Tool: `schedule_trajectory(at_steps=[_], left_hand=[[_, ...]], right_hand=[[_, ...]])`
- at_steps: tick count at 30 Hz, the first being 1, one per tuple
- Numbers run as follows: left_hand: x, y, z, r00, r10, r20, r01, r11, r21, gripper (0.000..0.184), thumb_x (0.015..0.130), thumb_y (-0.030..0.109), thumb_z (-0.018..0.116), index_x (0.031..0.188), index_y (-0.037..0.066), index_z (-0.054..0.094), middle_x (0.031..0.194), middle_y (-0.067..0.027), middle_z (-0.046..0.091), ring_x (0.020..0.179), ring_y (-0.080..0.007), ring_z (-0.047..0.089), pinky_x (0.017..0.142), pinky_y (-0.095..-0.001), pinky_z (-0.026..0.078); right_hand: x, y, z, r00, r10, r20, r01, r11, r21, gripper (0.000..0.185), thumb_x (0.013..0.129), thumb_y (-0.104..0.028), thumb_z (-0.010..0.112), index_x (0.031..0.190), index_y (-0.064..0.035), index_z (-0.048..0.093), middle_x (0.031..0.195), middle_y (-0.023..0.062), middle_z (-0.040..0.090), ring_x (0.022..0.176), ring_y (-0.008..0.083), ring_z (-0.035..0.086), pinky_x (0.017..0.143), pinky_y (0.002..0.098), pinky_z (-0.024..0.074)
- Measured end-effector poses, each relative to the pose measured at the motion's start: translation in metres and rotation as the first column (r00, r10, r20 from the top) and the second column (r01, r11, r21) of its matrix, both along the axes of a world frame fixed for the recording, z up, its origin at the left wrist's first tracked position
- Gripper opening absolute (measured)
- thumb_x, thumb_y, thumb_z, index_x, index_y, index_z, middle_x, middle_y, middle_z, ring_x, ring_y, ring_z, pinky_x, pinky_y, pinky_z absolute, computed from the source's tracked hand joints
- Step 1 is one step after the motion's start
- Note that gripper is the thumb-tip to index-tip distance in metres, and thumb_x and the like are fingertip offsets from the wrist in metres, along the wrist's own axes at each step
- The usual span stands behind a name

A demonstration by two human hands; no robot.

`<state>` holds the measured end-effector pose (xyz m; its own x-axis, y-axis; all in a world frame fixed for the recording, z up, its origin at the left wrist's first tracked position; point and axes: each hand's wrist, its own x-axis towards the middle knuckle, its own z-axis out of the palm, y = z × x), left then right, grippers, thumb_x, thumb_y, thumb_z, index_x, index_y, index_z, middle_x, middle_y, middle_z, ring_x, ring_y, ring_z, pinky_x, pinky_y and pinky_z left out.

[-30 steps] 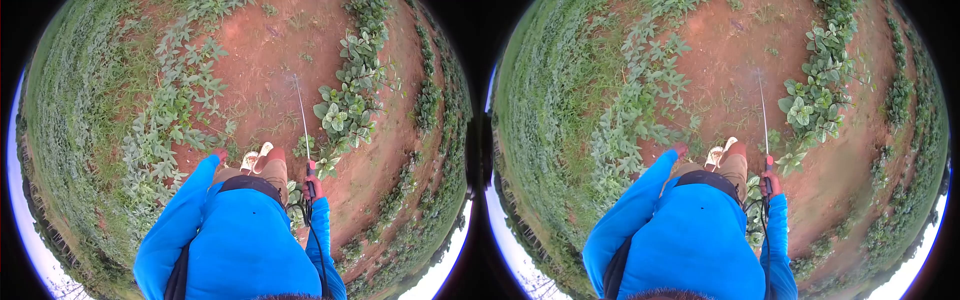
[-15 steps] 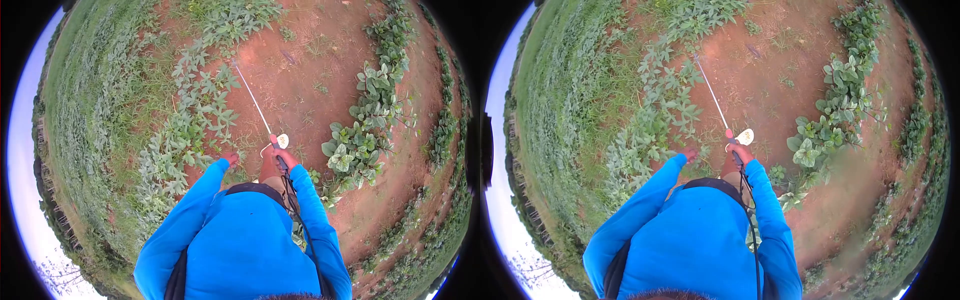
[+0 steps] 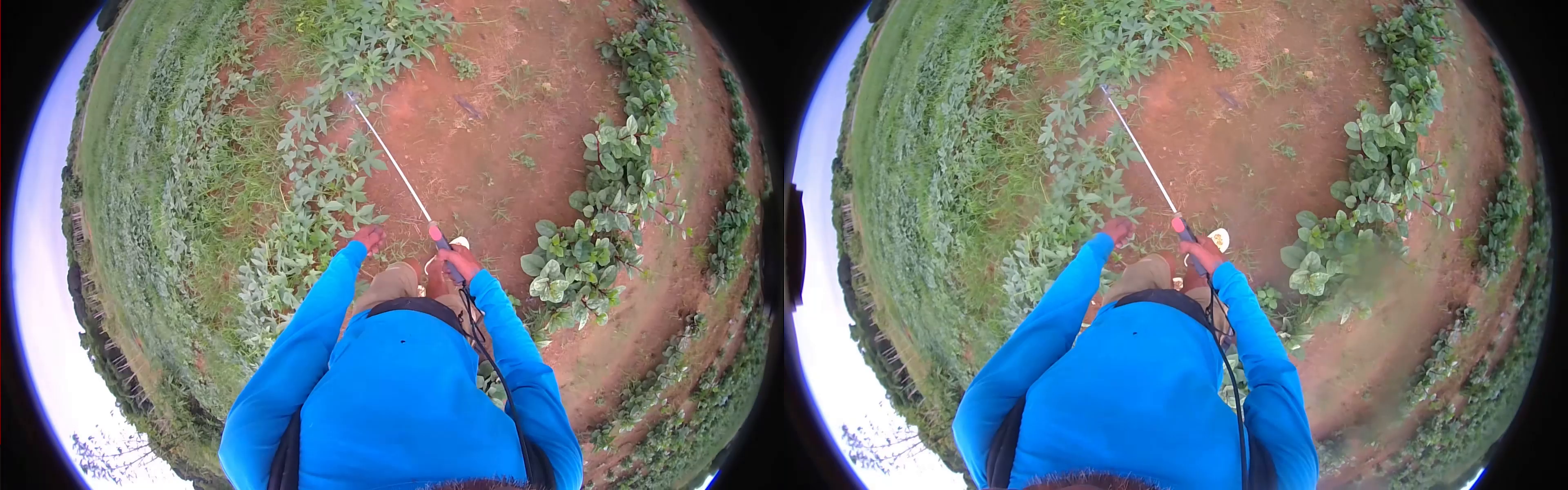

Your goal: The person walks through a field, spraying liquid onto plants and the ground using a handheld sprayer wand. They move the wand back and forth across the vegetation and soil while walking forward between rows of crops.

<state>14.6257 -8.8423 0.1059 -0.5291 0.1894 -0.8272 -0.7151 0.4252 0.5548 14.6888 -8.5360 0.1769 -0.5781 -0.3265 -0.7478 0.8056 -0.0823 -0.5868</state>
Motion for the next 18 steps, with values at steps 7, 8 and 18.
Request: schedule_trajectory(at_steps=[7, 8, 18], left_hand=[[-0.011, 0.018, 0.003, 0.988, -0.066, 0.142, 0.089, 0.983, -0.16, 0.02, 0.085, 0.029, 0.047, 0.081, 0.01, 0.053, 0.062, 0.0027, 0.051, 0.046, -0.0093, 0.045, 0.039, -0.0259, 0.034], [-0.012, 0.018, 0.002, 0.987, -0.072, 0.147, 0.095, 0.983, -0.158, 0.02, 0.085, 0.029, 0.047, 0.081, 0.01, 0.053, 0.062, 0.0027, 0.051, 0.046, -0.0093, 0.045, 0.039, -0.0259, 0.034], [-0.068, 0.06, -0.04, 0.977, -0.153, 0.149, 0.163, 0.985, -0.061, 0.026, 0.081, 0.032, 0.054, 0.088, 0.007, 0.058, 0.067, -0.0039, 0.054, 0.046, -0.0116, 0.047, 0.038, -0.0242, 0.034]], right_hand=[[0.067, 0.085, 0.02, 0.793, -0.321, 0.518, 0.441, 0.889, -0.123, 0.021, 0.072, -0.031, 0.057, 0.071, -0.0148, 0.044, 0.053, -0.0013, 0.039, 0.037, 0.0099, 0.035, 0.032, 0.0237, 0.0283], [0.079, 0.096, 0.02, 0.789, -0.327, 0.521, 0.446, 0.887, -0.119, 0.021, 0.072, -0.031, 0.057, 0.071, -0.0148, 0.044, 0.053, -0.0013, 0.039, 0.037, 0.0099, 0.035, 0.032, 0.0237, 0.0283], [0.07, 0.156, 0.024, 0.457, -0.668, 0.587, 0.837, 0.547, -0.029, 0.022, 0.074, -0.033, 0.055, 0.076, -0.0132, 0.046, 0.054, -0.0007, 0.038, 0.035, 0.0104, 0.034, 0.031, 0.0248, 0.0302]])
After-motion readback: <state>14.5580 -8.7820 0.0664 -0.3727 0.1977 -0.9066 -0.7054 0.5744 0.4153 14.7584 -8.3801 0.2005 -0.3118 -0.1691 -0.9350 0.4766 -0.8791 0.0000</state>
